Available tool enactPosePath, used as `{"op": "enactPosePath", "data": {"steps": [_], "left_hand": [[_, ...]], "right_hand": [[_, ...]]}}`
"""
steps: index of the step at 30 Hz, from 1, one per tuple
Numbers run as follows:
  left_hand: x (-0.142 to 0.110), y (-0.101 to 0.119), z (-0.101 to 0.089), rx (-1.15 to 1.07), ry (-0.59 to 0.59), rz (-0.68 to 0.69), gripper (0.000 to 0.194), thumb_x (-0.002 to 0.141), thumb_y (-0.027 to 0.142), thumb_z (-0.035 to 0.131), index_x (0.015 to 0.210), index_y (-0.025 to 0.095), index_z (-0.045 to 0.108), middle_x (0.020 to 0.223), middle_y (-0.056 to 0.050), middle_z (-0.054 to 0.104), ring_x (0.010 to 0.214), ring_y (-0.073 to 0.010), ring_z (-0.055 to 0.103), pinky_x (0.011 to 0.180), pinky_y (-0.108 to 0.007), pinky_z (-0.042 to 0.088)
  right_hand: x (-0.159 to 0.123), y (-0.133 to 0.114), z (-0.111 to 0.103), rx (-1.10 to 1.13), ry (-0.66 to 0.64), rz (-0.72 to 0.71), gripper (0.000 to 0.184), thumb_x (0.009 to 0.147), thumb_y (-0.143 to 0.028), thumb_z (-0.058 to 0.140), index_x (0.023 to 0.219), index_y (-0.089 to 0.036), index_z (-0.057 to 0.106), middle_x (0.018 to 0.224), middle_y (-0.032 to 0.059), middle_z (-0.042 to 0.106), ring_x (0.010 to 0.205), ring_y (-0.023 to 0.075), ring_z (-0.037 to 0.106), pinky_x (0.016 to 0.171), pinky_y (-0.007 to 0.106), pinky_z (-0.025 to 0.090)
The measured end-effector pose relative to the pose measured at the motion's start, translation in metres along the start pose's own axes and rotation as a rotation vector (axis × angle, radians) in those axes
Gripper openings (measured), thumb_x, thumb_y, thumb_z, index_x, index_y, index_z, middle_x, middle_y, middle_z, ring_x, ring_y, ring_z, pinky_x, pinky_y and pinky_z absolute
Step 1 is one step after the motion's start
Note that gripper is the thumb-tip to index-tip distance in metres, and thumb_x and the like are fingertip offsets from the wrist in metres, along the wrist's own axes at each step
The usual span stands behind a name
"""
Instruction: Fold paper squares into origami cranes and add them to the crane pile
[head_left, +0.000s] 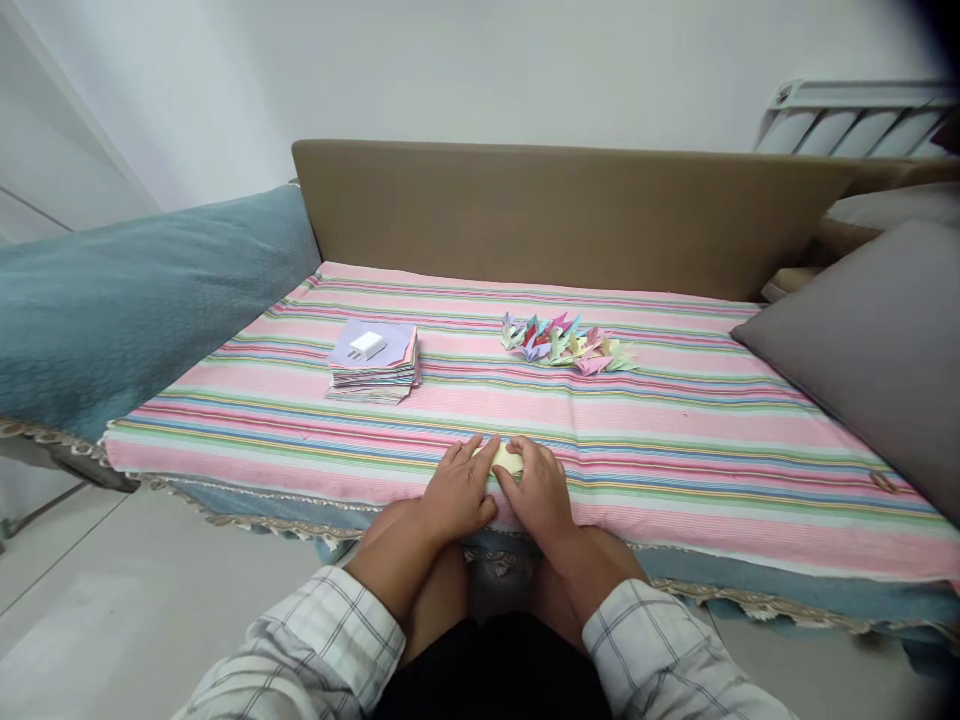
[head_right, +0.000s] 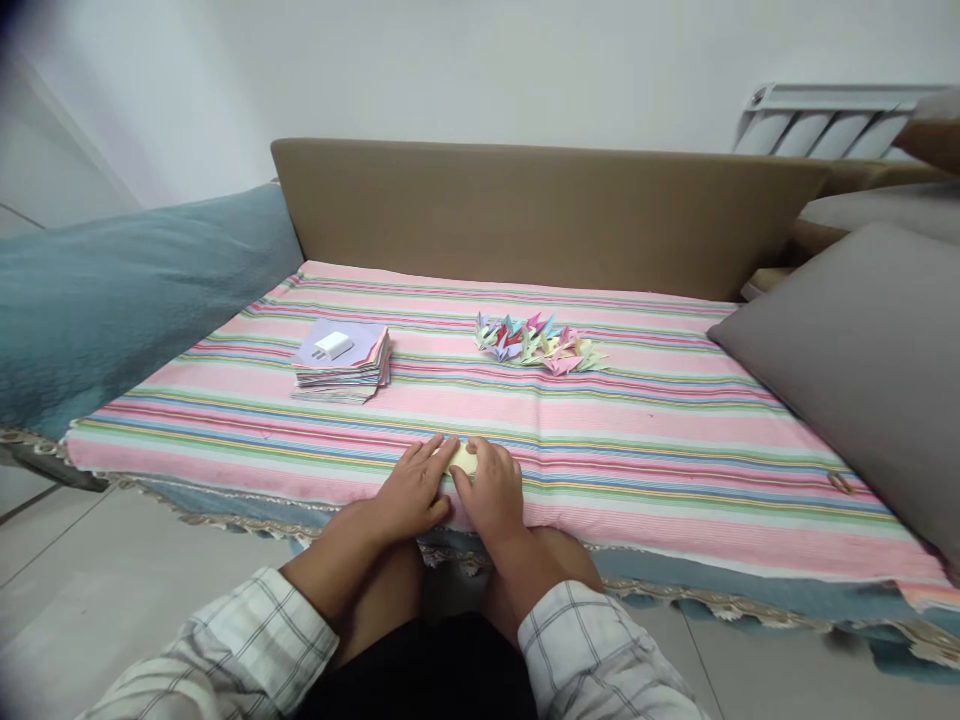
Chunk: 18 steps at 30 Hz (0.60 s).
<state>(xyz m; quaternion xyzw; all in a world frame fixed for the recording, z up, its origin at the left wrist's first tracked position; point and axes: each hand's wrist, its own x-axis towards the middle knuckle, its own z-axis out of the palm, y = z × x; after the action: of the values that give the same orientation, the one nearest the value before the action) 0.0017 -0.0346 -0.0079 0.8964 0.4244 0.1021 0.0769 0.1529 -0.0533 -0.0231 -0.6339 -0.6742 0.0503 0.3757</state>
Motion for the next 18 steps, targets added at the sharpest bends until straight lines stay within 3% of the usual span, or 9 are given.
{"op": "enactPosePath", "data": {"steps": [7, 15, 18], "left_hand": [[-0.002, -0.004, 0.002, 0.115, -0.026, 0.107, 0.079, 0.071, 0.029, 0.055, 0.142, 0.020, 0.021, 0.148, -0.005, 0.027, 0.137, -0.0285, 0.015, 0.110, -0.047, 0.014], [-0.002, -0.004, -0.001, 0.152, -0.048, 0.137, 0.079, 0.072, 0.036, 0.060, 0.141, 0.024, 0.025, 0.149, -0.006, 0.024, 0.137, -0.0304, 0.017, 0.109, -0.049, 0.015], [-0.001, -0.004, -0.001, 0.149, -0.042, 0.136, 0.078, 0.071, 0.036, 0.061, 0.141, 0.023, 0.026, 0.149, -0.006, 0.025, 0.136, -0.0309, 0.018, 0.109, -0.049, 0.015]], "right_hand": [[-0.002, 0.004, -0.002, -0.042, 0.043, 0.067, 0.032, 0.080, -0.024, 0.049, 0.111, -0.018, 0.051, 0.109, 0.0078, 0.061, 0.104, 0.0233, 0.049, 0.089, 0.038, 0.032], [0.001, 0.013, -0.007, -0.069, 0.081, 0.197, 0.038, 0.074, -0.016, 0.044, 0.112, -0.018, 0.052, 0.115, 0.0087, 0.056, 0.109, 0.0247, 0.046, 0.093, 0.039, 0.032], [0.000, 0.017, -0.011, -0.073, 0.182, 0.211, 0.039, 0.073, -0.012, 0.040, 0.109, -0.017, 0.053, 0.116, 0.0101, 0.055, 0.111, 0.0248, 0.047, 0.093, 0.040, 0.034]]}}
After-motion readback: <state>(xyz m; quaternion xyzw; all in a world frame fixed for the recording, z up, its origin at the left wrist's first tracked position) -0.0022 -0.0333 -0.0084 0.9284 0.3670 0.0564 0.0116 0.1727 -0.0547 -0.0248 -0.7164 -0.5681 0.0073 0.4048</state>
